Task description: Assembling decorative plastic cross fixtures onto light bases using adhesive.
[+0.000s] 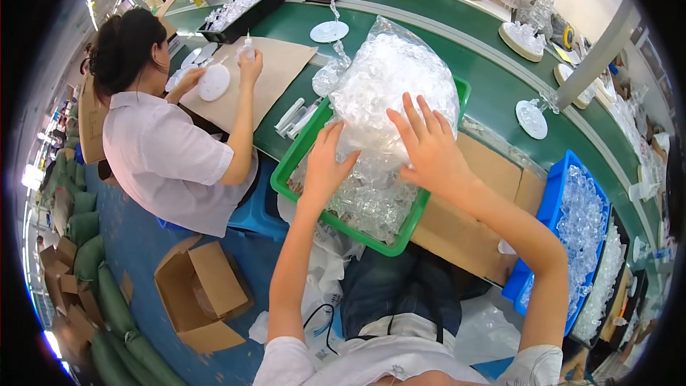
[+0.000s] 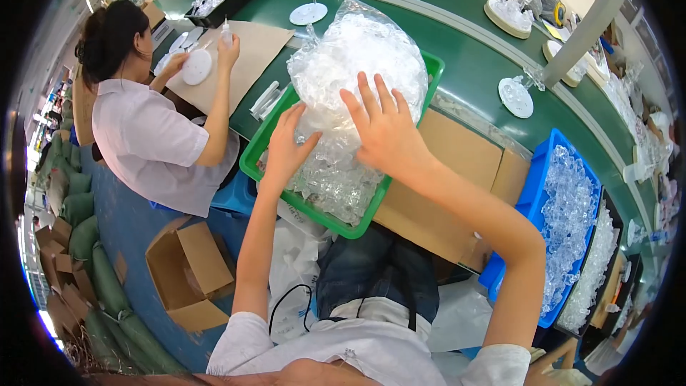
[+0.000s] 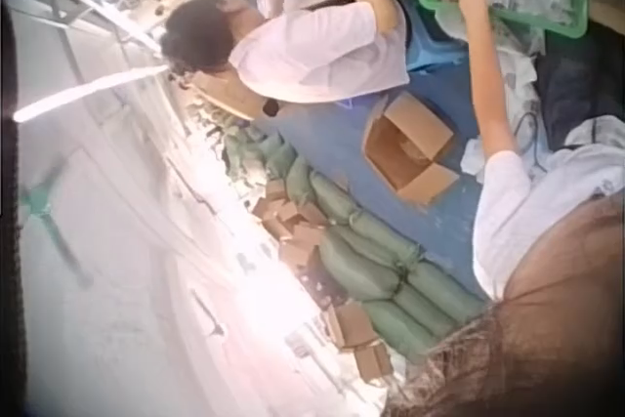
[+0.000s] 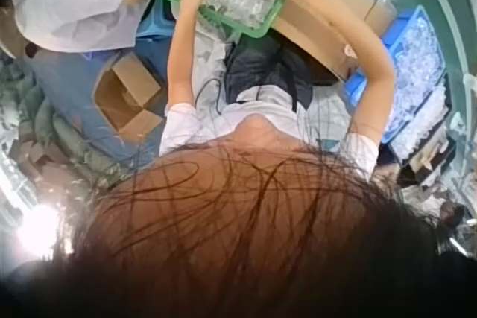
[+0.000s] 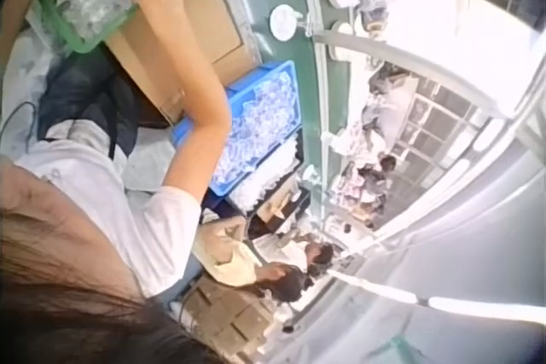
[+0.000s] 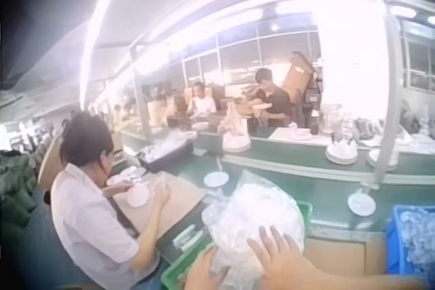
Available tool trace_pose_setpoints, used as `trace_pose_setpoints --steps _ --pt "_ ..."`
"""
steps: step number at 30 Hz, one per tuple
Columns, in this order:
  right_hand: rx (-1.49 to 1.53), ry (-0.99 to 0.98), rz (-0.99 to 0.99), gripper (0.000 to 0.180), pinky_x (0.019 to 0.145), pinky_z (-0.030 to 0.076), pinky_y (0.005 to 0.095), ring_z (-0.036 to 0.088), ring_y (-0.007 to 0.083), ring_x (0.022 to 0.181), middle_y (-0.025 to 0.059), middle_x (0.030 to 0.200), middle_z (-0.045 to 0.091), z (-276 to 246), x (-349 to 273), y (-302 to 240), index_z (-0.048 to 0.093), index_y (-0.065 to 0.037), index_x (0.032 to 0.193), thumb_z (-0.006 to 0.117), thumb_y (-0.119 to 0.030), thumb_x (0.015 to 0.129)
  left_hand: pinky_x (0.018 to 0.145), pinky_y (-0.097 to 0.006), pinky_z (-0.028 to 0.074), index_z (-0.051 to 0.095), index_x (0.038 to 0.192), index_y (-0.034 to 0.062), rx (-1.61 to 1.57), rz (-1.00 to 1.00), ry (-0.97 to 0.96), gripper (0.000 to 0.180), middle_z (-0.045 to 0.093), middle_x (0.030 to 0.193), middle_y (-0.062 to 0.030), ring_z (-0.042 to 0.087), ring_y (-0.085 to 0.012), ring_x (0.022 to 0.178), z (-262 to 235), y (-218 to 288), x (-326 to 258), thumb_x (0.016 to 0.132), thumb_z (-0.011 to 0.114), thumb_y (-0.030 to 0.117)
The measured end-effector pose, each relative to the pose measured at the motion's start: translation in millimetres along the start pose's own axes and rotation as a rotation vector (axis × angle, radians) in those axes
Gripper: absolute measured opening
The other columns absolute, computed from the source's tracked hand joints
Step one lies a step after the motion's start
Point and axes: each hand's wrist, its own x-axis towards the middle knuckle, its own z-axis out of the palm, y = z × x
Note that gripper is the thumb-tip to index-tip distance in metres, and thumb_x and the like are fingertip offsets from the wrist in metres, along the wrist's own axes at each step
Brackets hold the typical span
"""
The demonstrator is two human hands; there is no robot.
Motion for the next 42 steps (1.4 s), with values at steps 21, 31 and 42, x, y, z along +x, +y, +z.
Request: trace_pose_setpoints --steps 21,31,42 --pt "0.851 0.012 0.311 0.015 0.060 0.040 0.0205 0.052 0.0057 0.065 0.0003 0.070 0.057 -42.9 97.8 84.3 0.051 -0.003 0.073 0.064 -0.007 0.069 0.078 -0.028 0.047 0.058 0.098 0.0028 -0.629 0.026 0.207 0.010 0.061 0.098 -0.0106 0.057 -0.0173 0.097 31.8 -25.3 102.5 0.090 0.054 0.008" --pt "1.056 0.279 0.328 0.016 0.061 0.039 0.0214 0.050 0.0064 0.064 -0.0007 0.068 0.052 -40.8 138.4 114.6 0.046 -0.006 0.077 0.061 -0.006 0.073 0.078 -0.022 0.042 0.056 0.104 0.0024 -1.319 -0.117 -0.069 0.014 0.059 0.091 -0.0004 0.054 -0.0100 0.084 33.0 -28.4 157.8 0.091 0.053 0.007" --pt "1.152 -0.022 0.209 0.013 0.071 0.041 0.0214 0.052 0.0052 0.077 0.0004 0.082 0.057 -63.2 116.7 102.0 0.051 -0.007 0.085 0.061 -0.011 0.077 0.109 -0.035 0.023 0.032 0.142 0.0070 -0.927 -0.105 -0.372 0.063 0.034 0.144 -0.0099 0.032 -0.0235 0.133 29.9 -34.4 144.5 0.091 0.056 0.034"
